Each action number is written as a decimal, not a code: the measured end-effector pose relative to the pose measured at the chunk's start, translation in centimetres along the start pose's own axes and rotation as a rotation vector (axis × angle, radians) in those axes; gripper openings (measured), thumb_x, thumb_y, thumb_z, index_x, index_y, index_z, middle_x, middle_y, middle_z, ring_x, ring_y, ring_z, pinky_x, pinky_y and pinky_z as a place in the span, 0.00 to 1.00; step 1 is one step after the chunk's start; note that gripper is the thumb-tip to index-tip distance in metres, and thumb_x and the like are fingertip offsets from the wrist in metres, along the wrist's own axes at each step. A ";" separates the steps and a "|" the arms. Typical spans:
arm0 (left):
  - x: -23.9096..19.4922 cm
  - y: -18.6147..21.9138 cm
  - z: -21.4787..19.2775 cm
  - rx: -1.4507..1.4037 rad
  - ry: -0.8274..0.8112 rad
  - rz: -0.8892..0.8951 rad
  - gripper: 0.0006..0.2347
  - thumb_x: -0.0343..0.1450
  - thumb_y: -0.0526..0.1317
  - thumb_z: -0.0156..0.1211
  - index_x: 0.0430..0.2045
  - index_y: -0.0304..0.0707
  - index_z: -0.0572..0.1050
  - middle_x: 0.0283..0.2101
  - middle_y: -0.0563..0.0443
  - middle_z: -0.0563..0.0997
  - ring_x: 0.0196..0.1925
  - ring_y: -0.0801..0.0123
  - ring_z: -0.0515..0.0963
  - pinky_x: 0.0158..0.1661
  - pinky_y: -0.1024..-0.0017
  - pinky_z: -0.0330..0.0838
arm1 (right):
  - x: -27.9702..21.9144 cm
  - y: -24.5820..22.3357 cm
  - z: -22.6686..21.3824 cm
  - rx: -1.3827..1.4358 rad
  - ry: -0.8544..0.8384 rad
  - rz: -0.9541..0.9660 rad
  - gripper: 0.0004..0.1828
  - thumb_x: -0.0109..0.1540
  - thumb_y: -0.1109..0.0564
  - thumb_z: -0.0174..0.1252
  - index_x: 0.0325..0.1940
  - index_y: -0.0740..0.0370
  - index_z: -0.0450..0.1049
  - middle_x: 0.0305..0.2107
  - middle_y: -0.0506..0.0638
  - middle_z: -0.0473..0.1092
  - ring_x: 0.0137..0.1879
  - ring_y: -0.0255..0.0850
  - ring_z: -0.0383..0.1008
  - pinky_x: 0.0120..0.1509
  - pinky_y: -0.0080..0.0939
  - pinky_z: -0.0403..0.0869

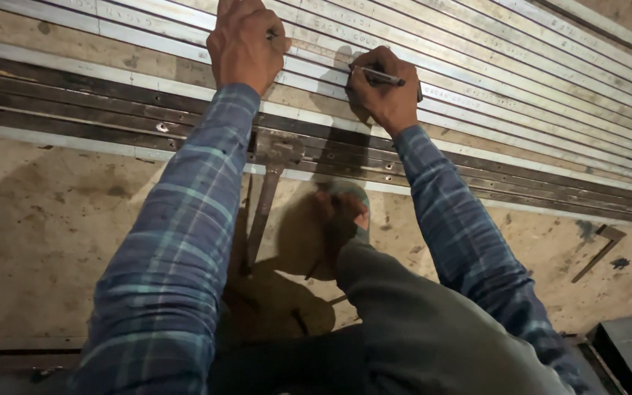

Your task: The recorder is measuring and marking metal slats for assembly or cutting.

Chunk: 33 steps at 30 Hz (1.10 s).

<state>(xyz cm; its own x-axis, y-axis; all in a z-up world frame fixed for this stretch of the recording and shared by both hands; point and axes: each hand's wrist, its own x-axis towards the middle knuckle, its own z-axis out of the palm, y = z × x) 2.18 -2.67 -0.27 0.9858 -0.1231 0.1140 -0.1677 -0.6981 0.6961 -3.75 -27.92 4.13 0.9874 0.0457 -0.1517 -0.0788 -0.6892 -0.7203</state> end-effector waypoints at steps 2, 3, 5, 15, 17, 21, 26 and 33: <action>-0.2 0.1 0.0 -0.005 -0.007 -0.011 0.10 0.61 0.39 0.80 0.19 0.43 0.79 0.36 0.55 0.79 0.46 0.58 0.77 0.39 0.58 0.73 | -0.1 0.1 0.0 0.037 -0.009 0.004 0.09 0.64 0.52 0.64 0.41 0.61 0.77 0.30 0.53 0.79 0.35 0.43 0.82 0.42 0.40 0.78; -0.1 0.1 -0.1 -0.007 -0.005 -0.009 0.10 0.61 0.39 0.80 0.19 0.43 0.79 0.36 0.55 0.79 0.46 0.58 0.78 0.40 0.58 0.73 | -0.1 0.2 0.0 0.023 -0.012 -0.008 0.09 0.64 0.53 0.64 0.41 0.61 0.77 0.30 0.53 0.79 0.36 0.43 0.82 0.42 0.40 0.78; -0.1 0.1 -0.1 -0.009 -0.002 -0.008 0.10 0.60 0.39 0.80 0.19 0.43 0.80 0.36 0.55 0.79 0.46 0.58 0.78 0.40 0.58 0.73 | 0.0 0.2 0.0 0.009 -0.014 -0.022 0.09 0.65 0.53 0.64 0.41 0.61 0.77 0.30 0.53 0.79 0.36 0.43 0.82 0.42 0.40 0.78; 0.0 0.2 0.1 0.017 -0.015 -0.022 0.10 0.60 0.40 0.80 0.17 0.42 0.79 0.36 0.55 0.79 0.47 0.57 0.77 0.41 0.57 0.74 | 0.0 -0.4 -0.1 0.015 -0.034 0.015 0.08 0.63 0.53 0.63 0.39 0.61 0.78 0.29 0.52 0.78 0.34 0.41 0.81 0.41 0.40 0.78; 0.2 0.2 0.2 0.024 -0.008 -0.016 0.10 0.60 0.40 0.80 0.16 0.42 0.79 0.36 0.55 0.79 0.47 0.57 0.76 0.41 0.57 0.74 | 0.1 -0.5 -0.2 0.025 -0.044 0.022 0.08 0.63 0.53 0.64 0.38 0.61 0.78 0.28 0.52 0.78 0.34 0.41 0.81 0.41 0.40 0.78; -0.1 -0.2 0.2 0.028 -0.023 -0.014 0.10 0.61 0.40 0.80 0.17 0.42 0.79 0.37 0.56 0.79 0.49 0.57 0.76 0.41 0.57 0.74 | 0.0 -0.4 0.1 -0.001 -0.026 0.018 0.09 0.64 0.53 0.63 0.40 0.61 0.78 0.29 0.51 0.79 0.35 0.41 0.81 0.41 0.40 0.78; 0.2 -0.3 0.2 0.028 -0.023 0.014 0.10 0.60 0.40 0.81 0.18 0.43 0.79 0.37 0.56 0.79 0.48 0.56 0.75 0.40 0.56 0.73 | -1.2 -0.3 -0.5 0.191 0.044 0.085 0.07 0.66 0.56 0.61 0.43 0.62 0.77 0.34 0.52 0.80 0.38 0.44 0.81 0.44 0.40 0.79; 0.8 -0.1 -0.5 -0.005 -0.052 -0.004 0.08 0.60 0.38 0.79 0.18 0.46 0.80 0.35 0.56 0.79 0.46 0.55 0.74 0.40 0.57 0.72 | -1.9 0.2 -1.2 -0.153 0.261 -0.148 0.06 0.65 0.63 0.61 0.45 0.60 0.77 0.40 0.53 0.75 0.49 0.52 0.72 0.55 0.50 0.70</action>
<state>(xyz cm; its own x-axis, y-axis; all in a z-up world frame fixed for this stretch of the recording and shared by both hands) 2.99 -2.41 0.09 0.9848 -0.1569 0.0739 -0.1633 -0.6950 0.7002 -5.49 -29.03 5.13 0.9900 -0.0197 0.1394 0.0699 -0.7907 -0.6083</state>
